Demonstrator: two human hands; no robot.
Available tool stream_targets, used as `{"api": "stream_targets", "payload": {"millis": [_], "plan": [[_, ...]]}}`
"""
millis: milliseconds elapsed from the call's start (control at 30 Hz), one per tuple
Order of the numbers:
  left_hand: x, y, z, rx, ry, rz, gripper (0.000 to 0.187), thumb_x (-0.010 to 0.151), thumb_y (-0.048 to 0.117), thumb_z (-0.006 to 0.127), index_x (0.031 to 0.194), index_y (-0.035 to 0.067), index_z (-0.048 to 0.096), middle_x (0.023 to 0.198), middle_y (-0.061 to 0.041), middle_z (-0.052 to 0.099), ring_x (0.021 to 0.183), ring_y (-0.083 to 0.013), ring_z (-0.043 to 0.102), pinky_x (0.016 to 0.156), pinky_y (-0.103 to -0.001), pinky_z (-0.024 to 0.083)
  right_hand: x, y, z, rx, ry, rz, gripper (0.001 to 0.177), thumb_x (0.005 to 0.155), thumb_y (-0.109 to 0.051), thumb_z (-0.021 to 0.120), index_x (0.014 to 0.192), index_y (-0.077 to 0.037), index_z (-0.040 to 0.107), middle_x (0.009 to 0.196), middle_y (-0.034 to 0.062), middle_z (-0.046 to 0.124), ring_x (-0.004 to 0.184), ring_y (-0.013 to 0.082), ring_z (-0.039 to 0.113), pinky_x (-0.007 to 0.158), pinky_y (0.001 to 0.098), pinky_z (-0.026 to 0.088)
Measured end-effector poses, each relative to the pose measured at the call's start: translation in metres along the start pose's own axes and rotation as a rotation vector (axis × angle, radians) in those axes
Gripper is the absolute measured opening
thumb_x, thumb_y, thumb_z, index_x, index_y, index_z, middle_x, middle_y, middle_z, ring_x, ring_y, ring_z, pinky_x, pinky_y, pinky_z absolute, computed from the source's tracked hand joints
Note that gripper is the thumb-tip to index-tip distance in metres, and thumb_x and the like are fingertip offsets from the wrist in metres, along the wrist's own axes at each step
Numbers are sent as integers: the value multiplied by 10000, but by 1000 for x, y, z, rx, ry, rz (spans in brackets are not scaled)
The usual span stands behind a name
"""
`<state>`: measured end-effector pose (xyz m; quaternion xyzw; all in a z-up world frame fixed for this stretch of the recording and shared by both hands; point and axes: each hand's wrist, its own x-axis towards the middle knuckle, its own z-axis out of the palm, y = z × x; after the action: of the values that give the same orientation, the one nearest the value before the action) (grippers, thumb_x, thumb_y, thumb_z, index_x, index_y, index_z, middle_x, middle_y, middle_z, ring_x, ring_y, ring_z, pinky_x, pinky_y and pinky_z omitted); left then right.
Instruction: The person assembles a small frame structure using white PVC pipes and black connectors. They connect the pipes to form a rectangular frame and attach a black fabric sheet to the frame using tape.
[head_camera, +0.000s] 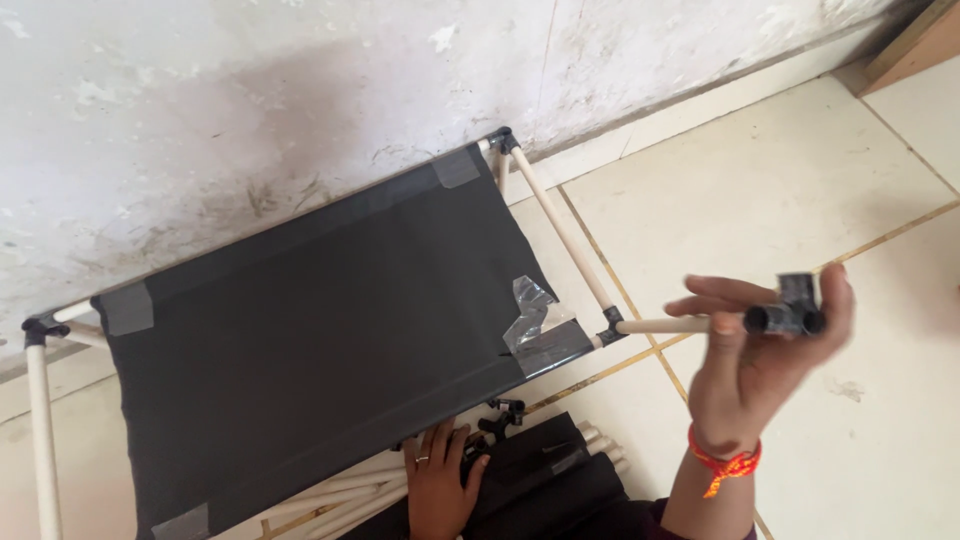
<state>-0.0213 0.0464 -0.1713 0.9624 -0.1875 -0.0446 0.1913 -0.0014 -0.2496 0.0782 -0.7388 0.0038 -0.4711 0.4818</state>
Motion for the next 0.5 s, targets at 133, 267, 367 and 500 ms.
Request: {"api": "stream_targets", "payload": {"millis": [133, 267, 367, 500], "plan": [[3, -4, 5, 47, -114, -52, 544, 921, 535, 600, 1350, 203, 623, 1539, -73, 453, 1424, -299, 380, 1148, -660, 205, 0, 11, 8, 1, -2, 189, 472, 1178, -218, 487, 1550, 8, 303, 1150, 181, 694, 942, 237, 740, 863, 360, 611], [7, -5, 8, 76, -199, -85, 564, 919, 553, 567, 1380, 229, 603, 1575, -65, 410, 1476, -305, 339, 1149, -690, 158, -2, 19, 9, 100, 3, 190, 369, 1167, -235, 502, 1424, 27, 476, 922, 91, 638, 790, 144, 613, 728, 288, 524], [7, -7, 8, 81, -216, -78, 567, 931, 552, 547, 1394, 229, 596, 1581, -70, 403, 1481, -313, 331, 1154, -696, 138, -6, 24, 7, 132, -67, 185, 343, 1144, -256, 509, 1360, 10, 514, 875, 51, 610, 760, 115, 553, 699, 274, 463], [8, -7, 6, 107, -236, -65, 560, 943, 557, 527, 1394, 230, 593, 1580, -72, 400, 1491, -316, 316, 1170, -694, 109, -11, 38, 9, 145, -179, 211, 407, 1111, -333, 485, 1319, 10, 551, 825, 28, 588, 725, 100, 529, 655, 254, 432]]}}
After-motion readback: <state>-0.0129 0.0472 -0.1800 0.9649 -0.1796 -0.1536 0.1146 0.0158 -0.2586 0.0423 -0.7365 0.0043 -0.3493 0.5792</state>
